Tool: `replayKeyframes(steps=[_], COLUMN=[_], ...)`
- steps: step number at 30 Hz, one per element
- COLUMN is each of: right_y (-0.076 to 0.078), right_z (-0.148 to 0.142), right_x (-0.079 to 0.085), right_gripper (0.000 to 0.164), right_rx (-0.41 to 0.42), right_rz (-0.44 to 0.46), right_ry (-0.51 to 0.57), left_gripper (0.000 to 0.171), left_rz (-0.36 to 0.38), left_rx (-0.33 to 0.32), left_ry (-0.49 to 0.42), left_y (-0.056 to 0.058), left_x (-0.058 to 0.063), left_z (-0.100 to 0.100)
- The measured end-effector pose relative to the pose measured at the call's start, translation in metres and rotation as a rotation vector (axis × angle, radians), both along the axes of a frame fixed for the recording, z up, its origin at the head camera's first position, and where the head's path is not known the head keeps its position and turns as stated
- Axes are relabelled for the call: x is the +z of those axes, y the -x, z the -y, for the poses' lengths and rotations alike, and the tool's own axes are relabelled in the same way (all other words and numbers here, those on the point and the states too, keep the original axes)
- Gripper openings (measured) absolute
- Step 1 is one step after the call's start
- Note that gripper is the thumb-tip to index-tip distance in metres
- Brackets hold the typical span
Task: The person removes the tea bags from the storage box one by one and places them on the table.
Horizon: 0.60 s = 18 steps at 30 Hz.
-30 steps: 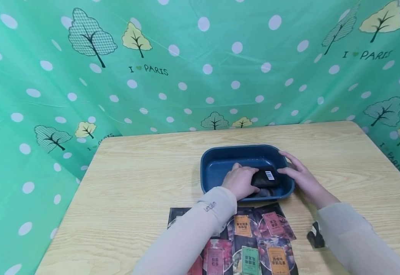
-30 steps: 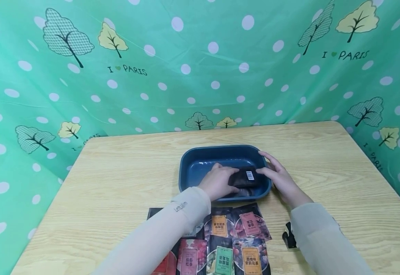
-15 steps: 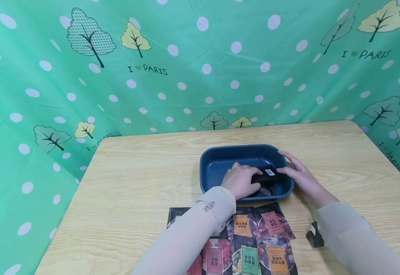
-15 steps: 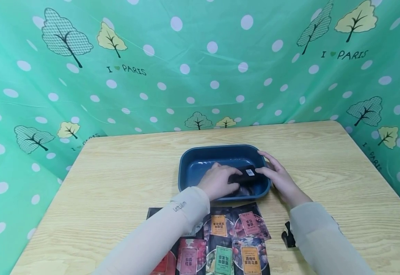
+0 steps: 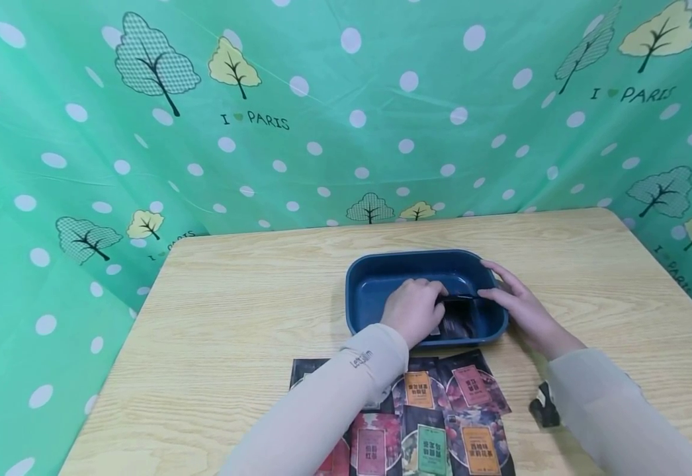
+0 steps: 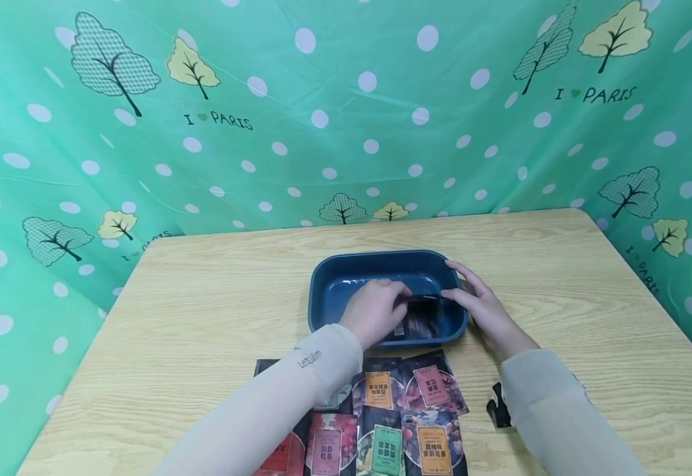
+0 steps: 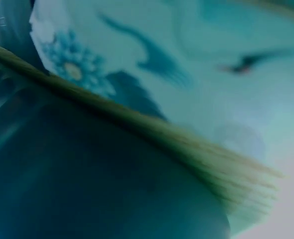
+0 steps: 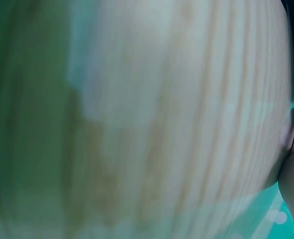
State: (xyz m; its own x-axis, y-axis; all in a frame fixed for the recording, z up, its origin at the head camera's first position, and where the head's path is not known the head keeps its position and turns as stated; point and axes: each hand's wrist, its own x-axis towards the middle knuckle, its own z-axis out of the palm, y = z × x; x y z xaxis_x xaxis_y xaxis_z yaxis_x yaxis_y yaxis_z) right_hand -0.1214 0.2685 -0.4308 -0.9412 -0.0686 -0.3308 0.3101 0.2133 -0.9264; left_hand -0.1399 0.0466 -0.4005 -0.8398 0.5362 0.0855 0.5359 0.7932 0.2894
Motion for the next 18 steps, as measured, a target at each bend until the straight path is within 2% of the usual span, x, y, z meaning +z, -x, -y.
replayKeyframes(steps=[4,6,12,18], right_y=[0.000,-0.001,-0.003,-0.002], right_z=[0.001,0.001,-0.001,-0.002], right_x=[-0.001,-0.001,-0.002,0.000], right_gripper=[0.071,0.070,0.065,0.067], right_rx=[0.002,0.004,0.026,0.024], right_rz=[-0.011,-0.018,-0.039,-0.030], right_ry=[-0.007,-0.017,-0.019,-0.022], left_gripper=[0.019,0.017,0.016,0.014], left_rz=[-0.063,-0.072,-0.009,-0.001], left_rx=[-0.007,-0.013,-0.029,-0.063], left_ry=[0.021,0.019,0.004,0.026], left_y=[-0.003,-0.004,-0.006,-0.012], left_x=[0.004,0.007,0.018,0.036], left_z=[0.002,0.002,0.004,0.010])
